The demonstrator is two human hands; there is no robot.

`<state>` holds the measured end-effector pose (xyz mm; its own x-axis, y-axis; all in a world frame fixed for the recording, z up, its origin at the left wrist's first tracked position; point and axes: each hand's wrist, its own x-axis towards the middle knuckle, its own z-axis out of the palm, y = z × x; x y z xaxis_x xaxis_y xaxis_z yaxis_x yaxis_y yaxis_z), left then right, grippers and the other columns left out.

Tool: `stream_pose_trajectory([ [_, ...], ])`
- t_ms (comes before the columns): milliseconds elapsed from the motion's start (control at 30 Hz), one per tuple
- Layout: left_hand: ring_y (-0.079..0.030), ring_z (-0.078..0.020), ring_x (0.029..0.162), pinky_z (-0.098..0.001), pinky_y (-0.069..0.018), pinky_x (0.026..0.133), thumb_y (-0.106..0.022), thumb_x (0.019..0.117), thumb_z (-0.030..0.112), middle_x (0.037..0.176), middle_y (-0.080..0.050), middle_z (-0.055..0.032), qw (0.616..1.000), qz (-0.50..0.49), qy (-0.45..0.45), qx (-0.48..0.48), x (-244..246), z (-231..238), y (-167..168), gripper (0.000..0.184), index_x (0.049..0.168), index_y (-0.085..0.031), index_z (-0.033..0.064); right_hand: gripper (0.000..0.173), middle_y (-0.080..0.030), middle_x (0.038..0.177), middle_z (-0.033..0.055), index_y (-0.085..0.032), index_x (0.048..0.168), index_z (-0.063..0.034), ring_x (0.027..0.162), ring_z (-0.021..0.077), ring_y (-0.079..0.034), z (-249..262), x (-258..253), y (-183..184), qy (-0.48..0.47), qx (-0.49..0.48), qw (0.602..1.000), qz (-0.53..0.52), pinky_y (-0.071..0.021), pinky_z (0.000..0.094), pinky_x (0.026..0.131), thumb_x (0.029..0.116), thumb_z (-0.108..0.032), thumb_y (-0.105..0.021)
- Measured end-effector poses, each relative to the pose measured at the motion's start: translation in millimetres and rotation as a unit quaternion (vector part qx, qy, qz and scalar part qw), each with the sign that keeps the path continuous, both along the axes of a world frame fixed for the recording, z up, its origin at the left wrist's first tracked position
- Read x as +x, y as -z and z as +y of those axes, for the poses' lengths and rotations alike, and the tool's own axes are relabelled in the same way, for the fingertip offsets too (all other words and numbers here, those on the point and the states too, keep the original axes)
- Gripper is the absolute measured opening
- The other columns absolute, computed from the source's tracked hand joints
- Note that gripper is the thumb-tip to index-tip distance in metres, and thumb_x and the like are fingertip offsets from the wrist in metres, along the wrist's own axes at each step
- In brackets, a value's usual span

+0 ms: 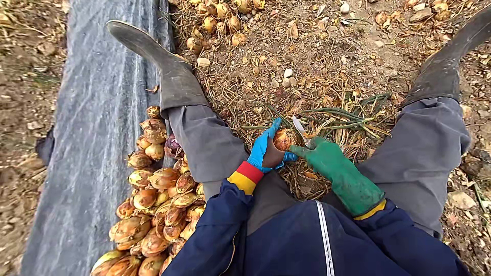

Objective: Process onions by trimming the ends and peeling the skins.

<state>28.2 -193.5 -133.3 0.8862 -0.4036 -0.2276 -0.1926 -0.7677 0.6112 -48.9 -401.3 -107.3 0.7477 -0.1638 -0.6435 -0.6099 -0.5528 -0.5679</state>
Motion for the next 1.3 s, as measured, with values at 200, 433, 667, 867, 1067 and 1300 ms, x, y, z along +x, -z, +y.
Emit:
stream_pose_trajectory([
  [200,-0.055,-0.0126,0.133,-0.0391,-0.045,0.115,-0.095,0.054,0.053,0.148,-0.057,-0.002,0.999,-0.036,-0.005,0.004,-9.4,-12.0,0.2,0.127,0.16,-0.035,0.0183,0.086,-0.069,0.079,0.0066,-0.07,0.105,-0.0211,0.072,0.027,-0.069,8.6,12.8,9.0,0.006,-0.019,1.0,-0.007,-0.058,0.056,0.066,0.0736,-0.098,-0.047],
  [433,-0.052,-0.0163,0.137,-0.0424,-0.0422,0.116,-0.091,0.0575,0.059,0.15,-0.055,-0.0042,0.998,-0.047,0.035,0.025,-17.9,-20.4,-3.6,0.129,0.163,-0.028,0.0183,0.085,-0.068,0.075,0.0088,-0.072,0.108,-0.0175,0.061,0.0253,-0.066,7.5,9.1,11.8,0.066,0.054,0.996,0.015,-0.0582,0.049,0.057,0.0871,-0.091,-0.036],
  [667,-0.059,-0.0071,0.126,-0.0381,-0.0498,0.111,-0.097,0.058,0.047,0.139,-0.063,0.0051,0.997,0.057,-0.044,-0.04,-23.5,-11.5,-0.9,0.11,0.153,-0.046,0.0263,0.082,-0.065,0.069,0.0075,-0.071,0.104,-0.0151,0.051,0.0219,-0.062,3.2,0.2,13.2,0.111,0.121,0.984,0.061,-0.0559,0.0418,0.05,0.0872,-0.089,-0.041],
  [867,-0.06,-0.0095,0.125,-0.0391,-0.0498,0.109,-0.096,0.0578,0.043,0.136,-0.065,0.0017,0.997,0.034,-0.063,-0.015,-39.6,-22.5,-8.3,0.108,0.152,-0.047,0.02,0.077,-0.06,0.06,0.0078,-0.067,0.086,-0.0107,0.044,0.0199,-0.056,1.5,-16.3,-3.3,0.151,0.223,0.959,0.092,-0.0508,0.0373,0.042,0.0907,-0.084,-0.044],
  [1067,-0.058,-0.0085,0.128,-0.0398,-0.0484,0.111,-0.095,0.0622,0.047,0.142,-0.061,0.0035,0.998,0.053,-0.027,-0.024,-29.6,-29.6,0.4,0.107,0.155,-0.045,0.0262,0.08,-0.06,0.058,0.0084,-0.068,0.083,-0.009,0.042,0.0195,-0.055,-9.7,-32.0,1.5,0.172,0.268,0.946,0.061,-0.0508,0.0369,0.04,0.0931,-0.083,-0.04],
  [1300,-0.061,-0.0068,0.124,-0.0363,-0.0507,0.109,-0.094,0.0573,0.056,0.137,-0.064,0.0025,0.998,0.007,-0.041,-0.046,-29.0,-38.4,9.7,0.11,0.151,-0.049,0.0189,0.08,-0.067,0.066,0.0066,-0.072,0.097,-0.0147,0.05,0.0218,-0.064,-27.3,-21.5,7.3,0.12,0.132,0.984,0.001,-0.0571,0.0412,0.048,0.0878,-0.088,-0.042],
])
